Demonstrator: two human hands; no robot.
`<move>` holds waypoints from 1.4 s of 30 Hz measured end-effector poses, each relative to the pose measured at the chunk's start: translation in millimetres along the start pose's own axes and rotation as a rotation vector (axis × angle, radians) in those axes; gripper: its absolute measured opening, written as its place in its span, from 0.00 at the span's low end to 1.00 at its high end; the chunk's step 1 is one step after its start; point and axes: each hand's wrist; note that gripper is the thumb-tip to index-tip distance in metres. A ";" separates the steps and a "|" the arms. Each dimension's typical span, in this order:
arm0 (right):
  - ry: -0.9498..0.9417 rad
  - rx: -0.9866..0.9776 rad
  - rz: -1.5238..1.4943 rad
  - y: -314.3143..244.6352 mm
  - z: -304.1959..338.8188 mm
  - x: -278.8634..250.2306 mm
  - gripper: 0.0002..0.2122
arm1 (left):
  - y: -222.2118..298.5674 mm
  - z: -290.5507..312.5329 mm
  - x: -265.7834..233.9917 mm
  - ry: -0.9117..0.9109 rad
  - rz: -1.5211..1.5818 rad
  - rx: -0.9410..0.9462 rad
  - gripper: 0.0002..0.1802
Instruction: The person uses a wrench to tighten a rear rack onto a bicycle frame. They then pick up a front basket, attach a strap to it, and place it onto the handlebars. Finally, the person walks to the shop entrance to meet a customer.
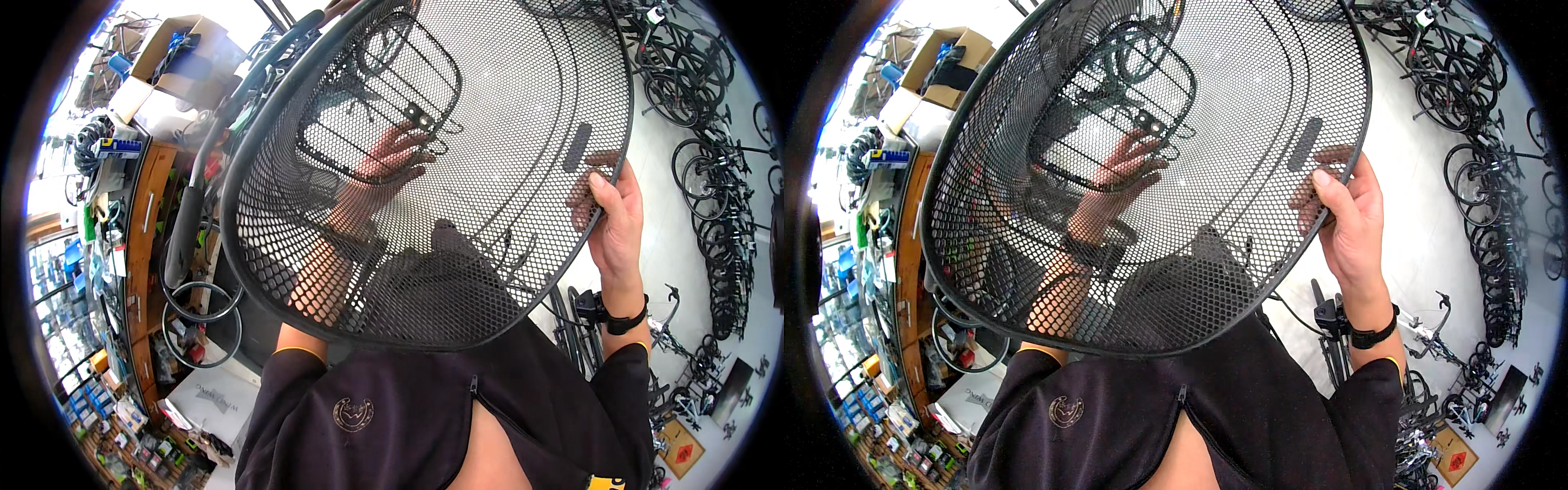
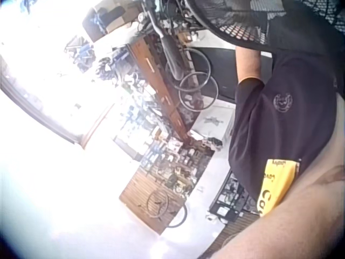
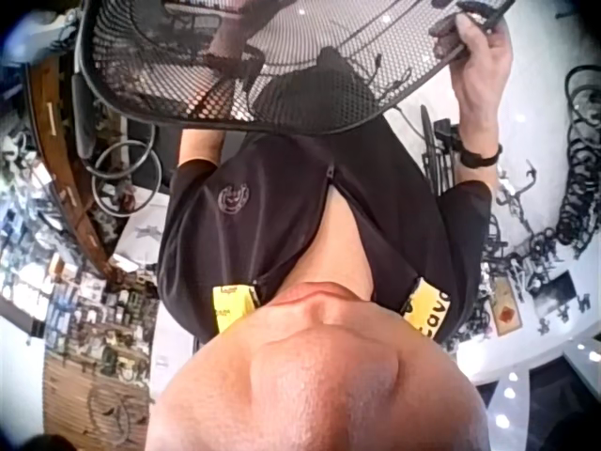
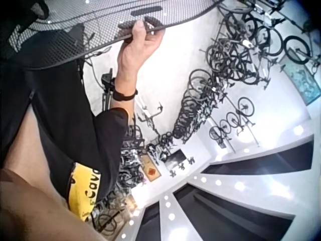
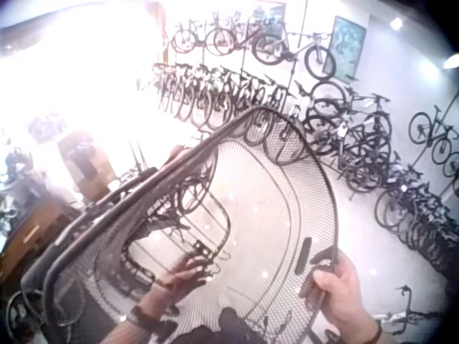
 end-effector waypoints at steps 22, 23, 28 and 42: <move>0.035 0.088 0.051 0.2 3.2 -6.2 0.11 | -10.3 20.7 -35.5 -0.091 -0.527 0.135 0.27; 0.057 0.092 0.065 1.1 3.9 -7.1 0.11 | -13.6 19.0 -37.5 -0.118 -0.608 0.196 0.27; 0.004 0.086 0.035 5.9 1.8 -25.5 0.09 | -27.0 1.5 -19.6 -0.038 -0.082 0.071 0.20; 0.215 0.120 0.176 42.8 -12.3 -88.1 0.14 | -158.9 123.7 -268.1 1.477 -0.124 0.084 0.09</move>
Point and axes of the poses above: each hand's wrist, its own z-axis away from the middle knuckle, its own x-axis out of the palm, y = z × x, and after that the axes turned 5 degrees about -z, right-handed
